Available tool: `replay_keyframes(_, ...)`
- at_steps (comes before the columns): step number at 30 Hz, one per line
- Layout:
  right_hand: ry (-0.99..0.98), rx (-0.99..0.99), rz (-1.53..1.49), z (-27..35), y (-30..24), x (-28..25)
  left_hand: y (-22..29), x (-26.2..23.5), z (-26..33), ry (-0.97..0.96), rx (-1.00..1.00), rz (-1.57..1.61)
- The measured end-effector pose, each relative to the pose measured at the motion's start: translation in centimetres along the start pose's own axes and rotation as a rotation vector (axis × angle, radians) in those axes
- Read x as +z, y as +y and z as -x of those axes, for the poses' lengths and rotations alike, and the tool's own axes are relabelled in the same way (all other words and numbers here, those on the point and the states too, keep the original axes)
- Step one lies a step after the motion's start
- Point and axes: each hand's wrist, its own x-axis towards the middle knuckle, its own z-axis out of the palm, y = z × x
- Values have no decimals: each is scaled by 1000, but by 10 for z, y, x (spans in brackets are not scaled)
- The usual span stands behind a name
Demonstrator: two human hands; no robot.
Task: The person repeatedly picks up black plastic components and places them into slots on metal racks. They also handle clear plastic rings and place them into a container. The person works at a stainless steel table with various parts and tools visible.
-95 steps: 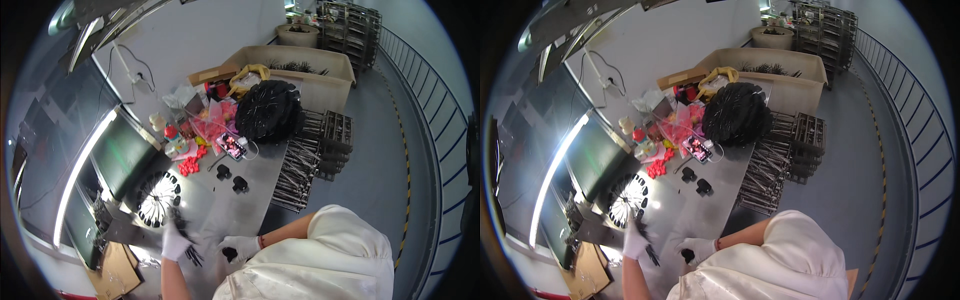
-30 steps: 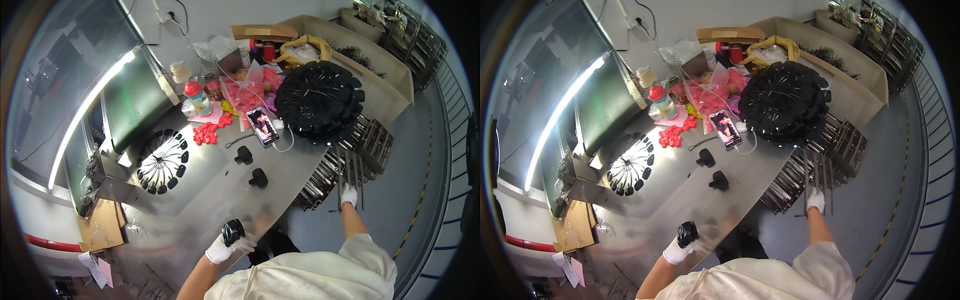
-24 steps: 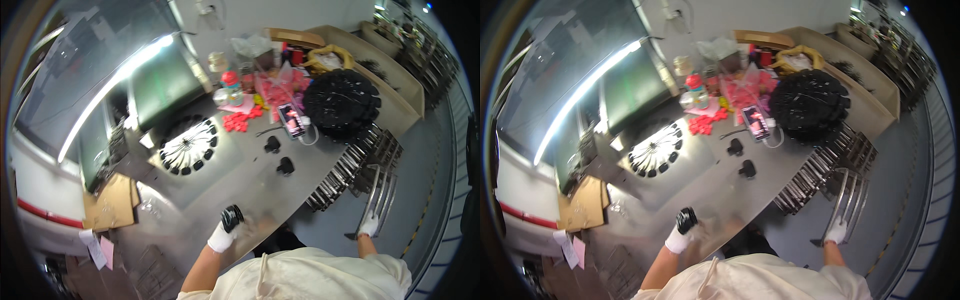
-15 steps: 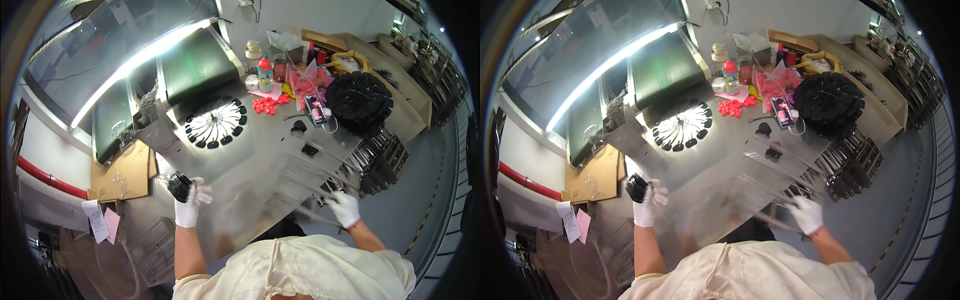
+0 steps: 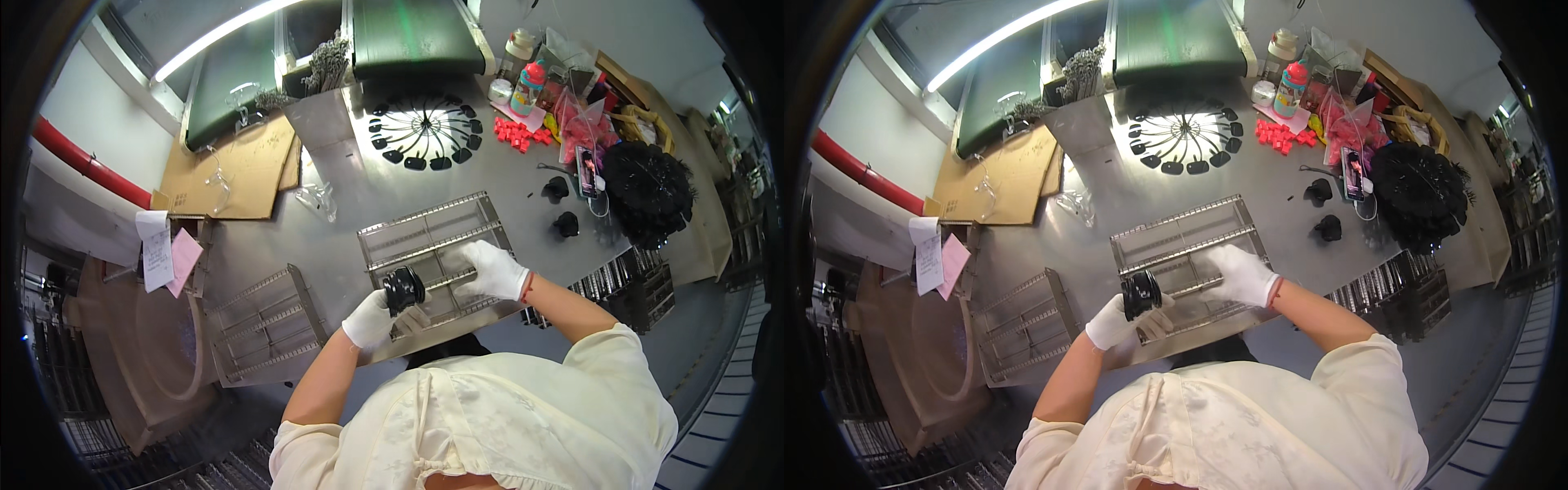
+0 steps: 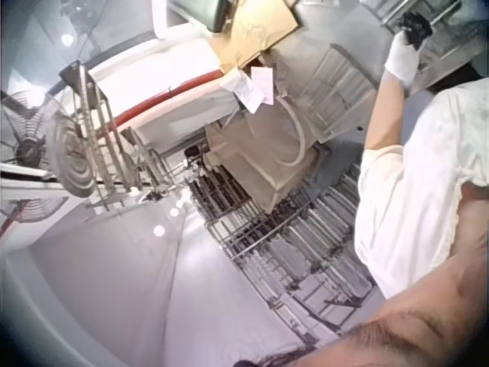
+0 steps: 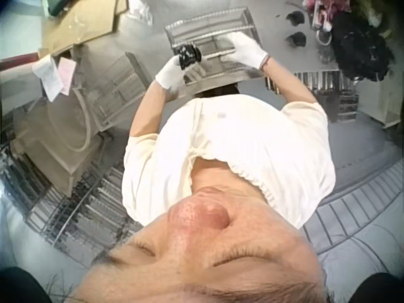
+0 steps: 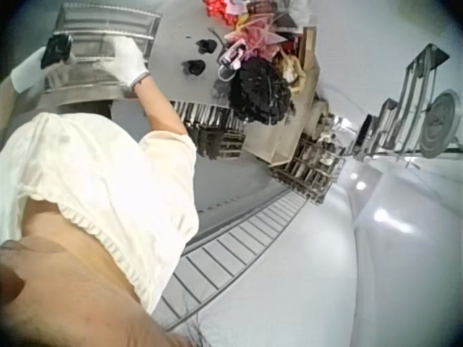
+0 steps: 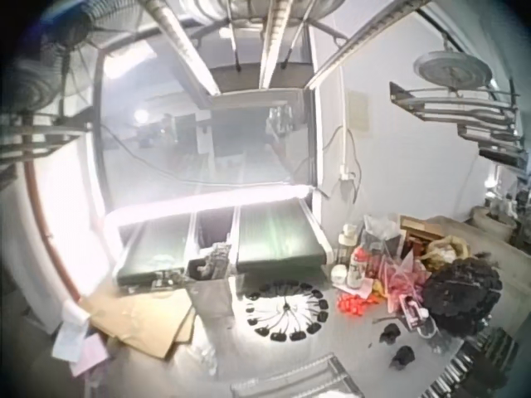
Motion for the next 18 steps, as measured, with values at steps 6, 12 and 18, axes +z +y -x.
replay_keyframes(6, -121, -105, -612, -27, -63, -14, -12, 14, -24, 40, 37, -119)
replay_keyframes(12, -157, 105, -1234, -26, -48, 12, -31, 16, -43, 153, 323, -248)
replay_keyframes(18, -149, 272, -1729, -44, -18, 22, -51, 12, -47, 345, 253, -289)
